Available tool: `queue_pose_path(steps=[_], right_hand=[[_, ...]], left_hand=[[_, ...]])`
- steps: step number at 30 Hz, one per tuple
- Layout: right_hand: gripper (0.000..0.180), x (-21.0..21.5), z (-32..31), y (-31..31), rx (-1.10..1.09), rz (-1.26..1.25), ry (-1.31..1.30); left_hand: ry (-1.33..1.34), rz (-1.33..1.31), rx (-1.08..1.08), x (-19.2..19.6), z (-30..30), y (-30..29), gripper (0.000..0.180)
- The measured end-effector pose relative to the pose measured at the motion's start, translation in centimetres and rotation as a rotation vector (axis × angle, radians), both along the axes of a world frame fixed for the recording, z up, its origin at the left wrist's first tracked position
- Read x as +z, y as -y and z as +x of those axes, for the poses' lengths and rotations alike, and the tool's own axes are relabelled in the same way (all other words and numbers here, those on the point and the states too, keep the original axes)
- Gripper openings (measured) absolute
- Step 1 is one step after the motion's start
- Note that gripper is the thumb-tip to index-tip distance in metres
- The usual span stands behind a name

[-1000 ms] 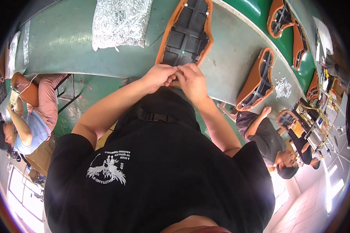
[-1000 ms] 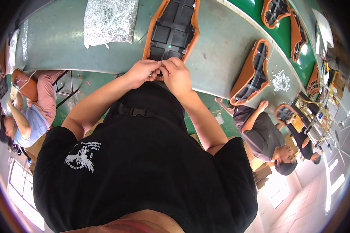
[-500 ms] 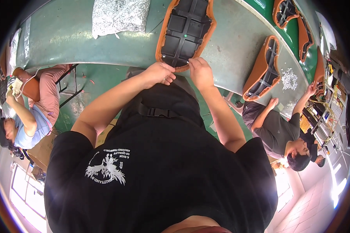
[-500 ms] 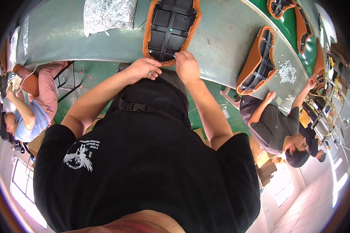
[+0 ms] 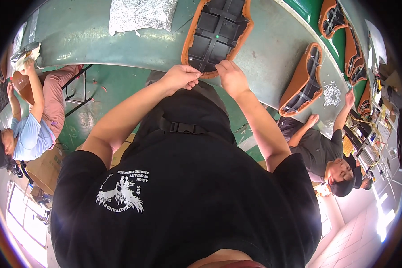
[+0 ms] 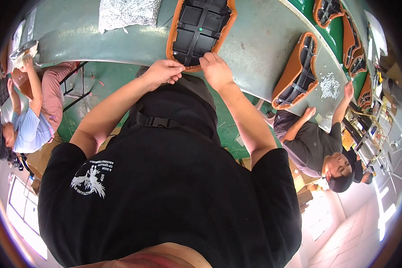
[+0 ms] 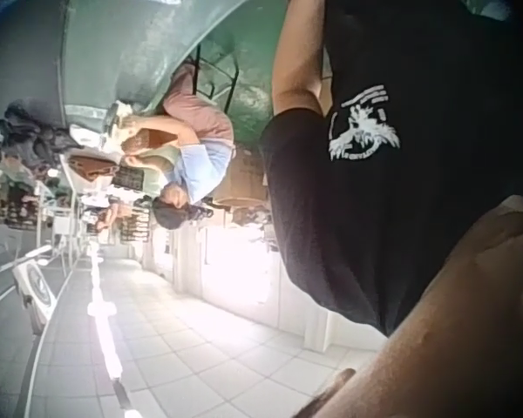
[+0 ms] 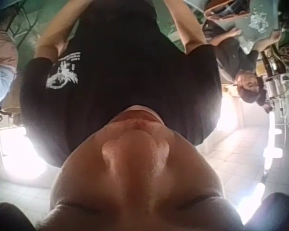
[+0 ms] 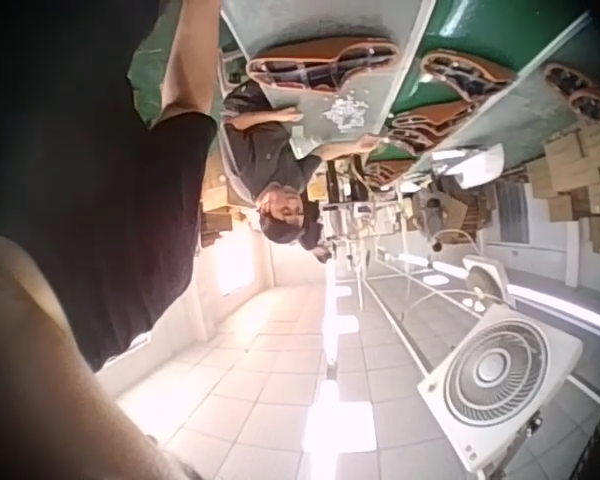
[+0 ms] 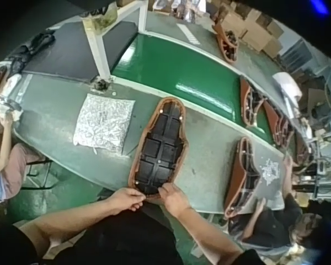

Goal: Manual assembly of bicycle seats by inserting and securing small fasteners into the seat base.

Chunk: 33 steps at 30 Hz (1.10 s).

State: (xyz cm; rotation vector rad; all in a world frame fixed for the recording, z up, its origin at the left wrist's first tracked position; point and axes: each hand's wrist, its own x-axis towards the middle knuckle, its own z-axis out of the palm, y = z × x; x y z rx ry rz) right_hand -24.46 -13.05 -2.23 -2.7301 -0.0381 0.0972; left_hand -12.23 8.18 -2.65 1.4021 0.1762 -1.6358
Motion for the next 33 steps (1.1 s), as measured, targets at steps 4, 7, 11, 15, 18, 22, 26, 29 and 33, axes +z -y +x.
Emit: queue_pose_path(steps=[4,7,11,15,18,22,26,29,33], right_hand=[[0.013,-0.1,-0.1,0.2,0.014,-0.011,-0.068],[0.014,-0.4,-0.4,-0.1,-0.021,-0.018,-0.118],[0.015,-0.9,-0.4,-0.8,-0.148,0.000,-0.142],[0.012,-1.0,-0.5,-0.7,-0.097,0.008,-0.098],[0.016,-0.4,0.2,-1.1,-0.140,-0.109,-0.208],[0.033,-0.6,1.0,-1.2,-0.155,-0.232,-0.267],[0.042,-0.7,1.4,-1.4,-0.225,-0.234,-0.391],[0.046,-0.3,1.8,-1.6,-0.272,-0.220,-0.470],[0.036,0.6,1.4,-1.1,-0.326,-0.182,-0.506]], left_hand=[[-0.016,0.011,0.051,-0.5,0.3,-0.1,0.024],[-0.045,0.021,0.103,-0.8,0.6,-0.5,0.024],[0.028,0.054,0.090,-1.7,0.9,-0.5,0.030],[0.057,0.066,0.084,-3.0,1.0,-0.7,0.033],[0.062,0.067,0.104,-2.7,1.2,-1.2,0.032],[0.067,0.055,0.081,-2.3,1.3,-1.0,0.028],[0.049,0.008,0.076,-2.1,1.1,-1.2,0.024],[0.036,-0.018,0.077,-2.0,1.0,-1.1,0.025],[0.040,-0.002,0.089,-1.5,0.8,-0.8,0.026]])
